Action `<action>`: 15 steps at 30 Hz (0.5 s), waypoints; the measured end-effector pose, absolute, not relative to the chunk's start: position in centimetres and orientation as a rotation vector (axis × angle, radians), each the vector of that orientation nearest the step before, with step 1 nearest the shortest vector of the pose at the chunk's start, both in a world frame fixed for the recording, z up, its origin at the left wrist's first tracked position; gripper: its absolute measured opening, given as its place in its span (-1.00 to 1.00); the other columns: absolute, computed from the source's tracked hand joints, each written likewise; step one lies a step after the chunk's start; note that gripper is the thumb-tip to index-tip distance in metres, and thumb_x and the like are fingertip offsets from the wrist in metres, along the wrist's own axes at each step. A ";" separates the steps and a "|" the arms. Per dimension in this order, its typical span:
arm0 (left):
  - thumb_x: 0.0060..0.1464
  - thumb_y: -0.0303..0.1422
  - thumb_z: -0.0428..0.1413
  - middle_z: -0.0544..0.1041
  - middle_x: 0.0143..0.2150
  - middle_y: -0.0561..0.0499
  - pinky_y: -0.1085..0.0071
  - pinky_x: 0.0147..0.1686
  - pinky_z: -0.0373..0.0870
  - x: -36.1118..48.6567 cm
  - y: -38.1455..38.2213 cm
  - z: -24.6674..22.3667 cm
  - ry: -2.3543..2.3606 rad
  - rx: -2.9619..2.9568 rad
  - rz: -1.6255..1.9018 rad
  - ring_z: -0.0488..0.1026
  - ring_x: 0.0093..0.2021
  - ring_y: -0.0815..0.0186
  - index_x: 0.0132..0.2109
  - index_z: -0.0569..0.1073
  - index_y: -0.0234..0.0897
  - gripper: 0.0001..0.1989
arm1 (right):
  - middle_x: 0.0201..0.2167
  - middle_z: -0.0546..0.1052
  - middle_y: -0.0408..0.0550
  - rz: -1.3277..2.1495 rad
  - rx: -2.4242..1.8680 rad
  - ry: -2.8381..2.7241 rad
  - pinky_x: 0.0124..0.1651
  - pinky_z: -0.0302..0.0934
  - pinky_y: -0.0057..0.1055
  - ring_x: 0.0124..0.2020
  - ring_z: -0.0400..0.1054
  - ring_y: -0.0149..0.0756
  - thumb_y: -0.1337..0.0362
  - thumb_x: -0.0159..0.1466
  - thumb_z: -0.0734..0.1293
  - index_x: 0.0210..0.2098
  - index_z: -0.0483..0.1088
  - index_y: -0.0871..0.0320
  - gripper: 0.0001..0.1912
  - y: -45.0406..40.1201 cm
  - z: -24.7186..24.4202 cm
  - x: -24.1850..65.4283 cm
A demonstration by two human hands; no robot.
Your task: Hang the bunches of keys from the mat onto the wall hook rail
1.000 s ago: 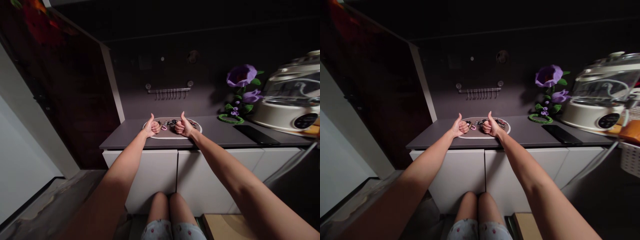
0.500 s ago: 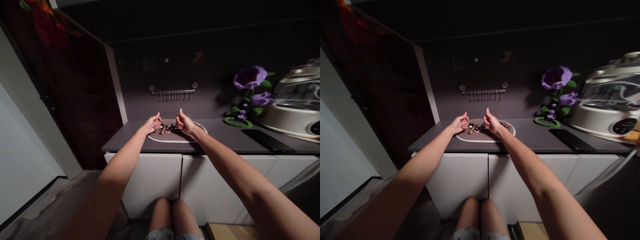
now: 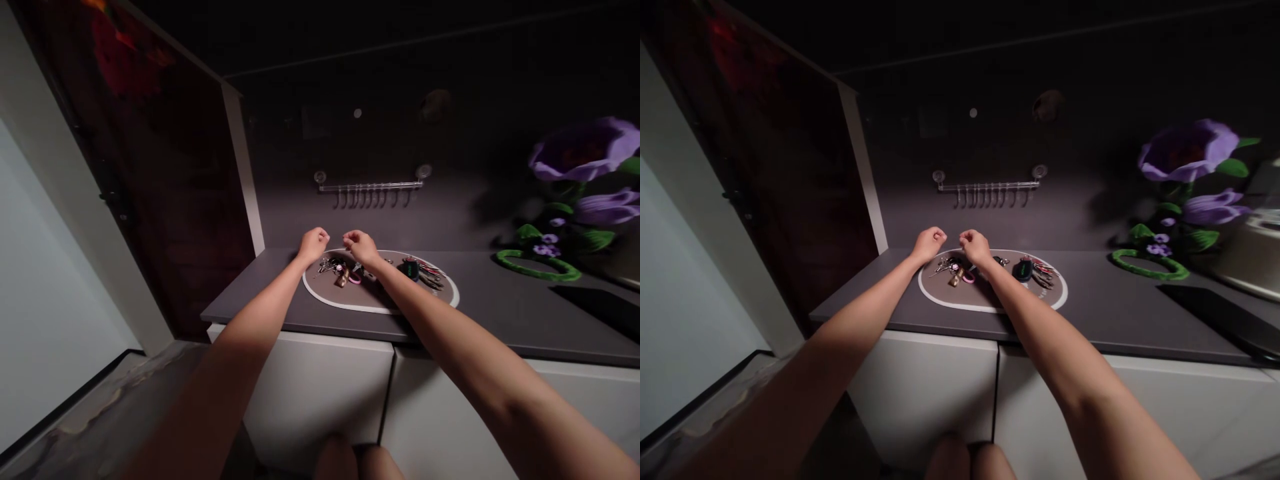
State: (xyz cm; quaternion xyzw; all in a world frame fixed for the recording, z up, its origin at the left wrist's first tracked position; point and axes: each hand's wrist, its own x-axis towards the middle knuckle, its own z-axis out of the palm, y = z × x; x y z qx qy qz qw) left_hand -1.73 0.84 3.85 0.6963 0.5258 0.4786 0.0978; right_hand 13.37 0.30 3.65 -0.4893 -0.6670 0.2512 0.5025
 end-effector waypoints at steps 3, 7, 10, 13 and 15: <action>-0.01 -0.41 0.01 0.45 -0.41 -0.01 0.45 -0.32 0.22 -2.3 1.2 2.3 1.617 2.245 1.321 0.32 -0.40 0.37 -0.34 0.44 -0.30 -0.87 | -0.38 0.48 -0.07 0.411 -1.227 -1.769 -0.22 0.17 -0.46 -0.37 0.31 -0.42 0.34 0.14 0.22 -0.30 0.36 0.20 -0.86 1.0 2.6 13.3; 0.01 -0.37 0.01 0.46 -0.32 -0.07 0.43 -0.23 0.22 -3.0 1.4 1.4 1.663 2.453 1.097 0.34 -0.29 0.30 -0.33 0.46 -0.27 -0.85 | -0.30 0.50 -0.01 0.241 -1.233 -1.999 -0.16 0.14 -0.44 -0.29 0.32 -0.36 0.34 0.15 0.23 -0.29 0.40 0.19 -0.85 0.9 2.0 13.5; -0.01 -0.31 0.05 0.47 -0.37 -0.08 0.44 -0.27 0.22 -3.2 1.5 1.4 1.680 2.430 1.000 0.35 -0.34 0.29 -0.38 0.47 -0.29 -0.84 | -0.32 0.50 -0.01 0.206 -1.247 -2.085 -0.18 0.14 -0.46 -0.30 0.33 -0.35 0.34 0.16 0.23 -0.33 0.42 0.19 -0.86 0.8 1.9 13.4; -0.04 -0.27 0.06 0.47 -0.45 -0.06 0.45 -0.36 0.19 -3.1 1.4 1.5 1.691 2.405 0.907 0.33 -0.44 0.32 -0.41 0.47 -0.29 -0.81 | -0.35 0.51 -0.01 0.197 -1.291 -2.140 -0.22 0.12 -0.48 -0.32 0.33 -0.35 0.35 0.16 0.24 -0.35 0.44 0.19 -0.86 0.6 1.8 13.1; -0.05 -0.28 0.06 0.46 -0.48 -0.05 0.46 -0.40 0.17 -3.0 1.3 1.5 1.694 2.398 0.872 0.31 -0.49 0.34 -0.44 0.47 -0.30 -0.82 | -0.34 0.51 0.00 0.187 -1.314 -2.170 -0.25 0.11 -0.49 -0.33 0.33 -0.34 0.34 0.16 0.24 -0.34 0.44 0.19 -0.85 0.6 1.8 13.0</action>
